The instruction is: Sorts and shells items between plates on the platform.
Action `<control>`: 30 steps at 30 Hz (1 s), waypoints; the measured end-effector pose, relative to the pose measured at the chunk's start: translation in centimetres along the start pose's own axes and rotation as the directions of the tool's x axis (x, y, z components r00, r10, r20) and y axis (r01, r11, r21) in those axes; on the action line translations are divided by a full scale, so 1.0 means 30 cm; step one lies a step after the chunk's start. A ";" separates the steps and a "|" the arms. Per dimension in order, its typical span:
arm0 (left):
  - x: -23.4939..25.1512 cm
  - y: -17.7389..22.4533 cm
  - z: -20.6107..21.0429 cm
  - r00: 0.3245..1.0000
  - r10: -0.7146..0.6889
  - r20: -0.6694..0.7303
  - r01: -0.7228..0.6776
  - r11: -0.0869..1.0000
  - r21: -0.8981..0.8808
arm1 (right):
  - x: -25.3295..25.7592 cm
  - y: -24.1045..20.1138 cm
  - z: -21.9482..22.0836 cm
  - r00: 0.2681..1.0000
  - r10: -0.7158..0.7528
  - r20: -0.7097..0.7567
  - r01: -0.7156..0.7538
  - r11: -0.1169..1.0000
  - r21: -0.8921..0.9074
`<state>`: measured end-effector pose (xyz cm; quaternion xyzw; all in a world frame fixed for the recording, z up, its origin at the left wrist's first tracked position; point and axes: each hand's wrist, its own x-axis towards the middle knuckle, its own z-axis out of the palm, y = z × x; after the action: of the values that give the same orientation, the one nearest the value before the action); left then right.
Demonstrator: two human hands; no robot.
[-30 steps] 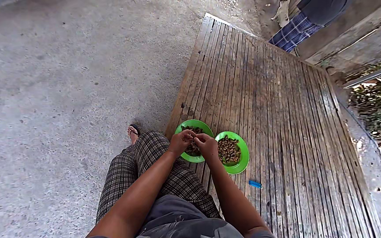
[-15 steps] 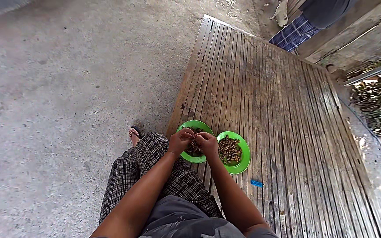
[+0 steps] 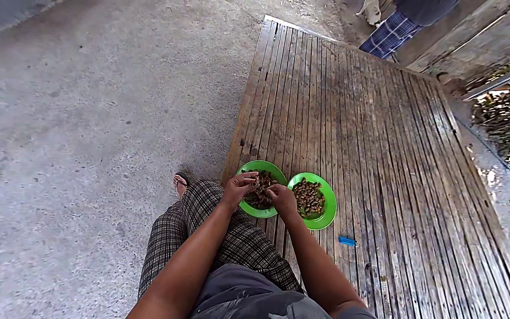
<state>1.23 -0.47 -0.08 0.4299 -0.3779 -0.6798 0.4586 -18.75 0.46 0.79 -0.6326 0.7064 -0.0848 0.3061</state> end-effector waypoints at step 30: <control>0.058 -0.081 0.016 0.993 -0.017 0.119 -0.067 0.747 0.662 | -0.394 -0.467 -0.578 0.491 -0.716 -0.497 0.519 -0.219 0.826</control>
<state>-0.32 -1.34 -2.53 0.5192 -0.6269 -0.5186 0.2617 -16.18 4.42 25.58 -0.5667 0.0466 -0.5778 0.5855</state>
